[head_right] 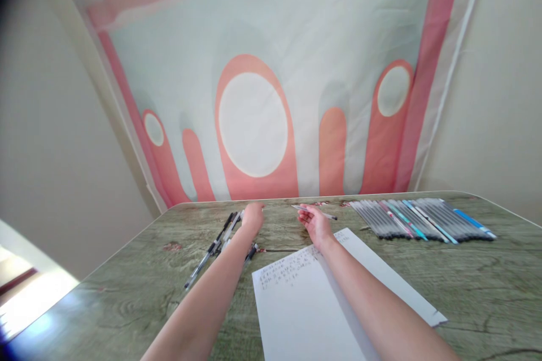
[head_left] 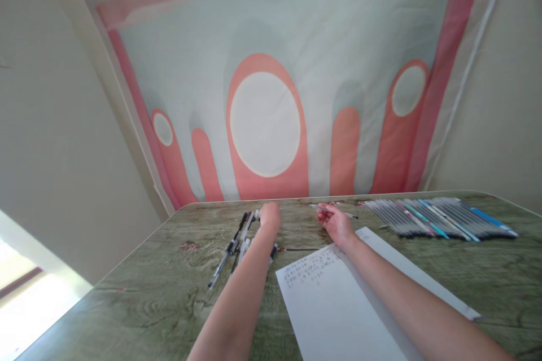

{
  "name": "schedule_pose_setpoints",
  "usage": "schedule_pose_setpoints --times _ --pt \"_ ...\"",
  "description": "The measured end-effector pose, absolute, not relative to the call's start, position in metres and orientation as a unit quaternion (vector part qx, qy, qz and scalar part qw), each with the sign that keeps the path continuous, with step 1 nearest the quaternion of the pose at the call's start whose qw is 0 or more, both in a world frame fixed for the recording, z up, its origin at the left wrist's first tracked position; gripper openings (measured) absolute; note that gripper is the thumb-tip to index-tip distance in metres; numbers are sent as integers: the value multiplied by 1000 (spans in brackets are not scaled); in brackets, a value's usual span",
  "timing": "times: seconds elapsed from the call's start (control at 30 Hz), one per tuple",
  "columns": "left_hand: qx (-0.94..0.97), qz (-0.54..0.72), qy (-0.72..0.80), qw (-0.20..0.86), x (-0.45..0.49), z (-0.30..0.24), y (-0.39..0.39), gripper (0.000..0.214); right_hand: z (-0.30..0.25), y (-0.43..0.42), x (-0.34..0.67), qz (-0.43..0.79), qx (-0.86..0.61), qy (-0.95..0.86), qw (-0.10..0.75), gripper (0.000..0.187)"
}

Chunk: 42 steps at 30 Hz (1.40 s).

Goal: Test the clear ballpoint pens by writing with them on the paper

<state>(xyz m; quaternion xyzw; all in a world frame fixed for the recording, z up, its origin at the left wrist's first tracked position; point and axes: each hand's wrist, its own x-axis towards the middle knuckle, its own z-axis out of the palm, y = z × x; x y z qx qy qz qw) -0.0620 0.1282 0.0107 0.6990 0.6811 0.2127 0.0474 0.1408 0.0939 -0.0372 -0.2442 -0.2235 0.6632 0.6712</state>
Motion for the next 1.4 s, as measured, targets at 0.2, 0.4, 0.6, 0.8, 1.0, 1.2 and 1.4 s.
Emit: schedule_pose_setpoints --times 0.2,0.4,0.6,0.8,1.0,1.2,1.4 --pt "704 145 695 -4 -58 1 127 27 -35 93 141 664 -246 -220 671 13" --pt "702 140 698 12 -53 0 124 25 -35 93 141 666 -249 -222 667 13" --pt "691 192 695 57 -38 6 112 18 -35 93 141 658 -257 -235 668 12" --pt "689 247 675 95 -21 3 102 16 -36 95 141 652 -265 -244 667 12" --pt "703 269 648 117 -11 -9 96 16 -34 94 140 662 -252 -238 665 13" --pt "722 294 612 129 -3 -16 85 16 -36 96 140 653 -265 -250 663 13" --pt "685 420 579 139 -3 -15 76 15 -34 93 139 638 -263 -261 675 10"
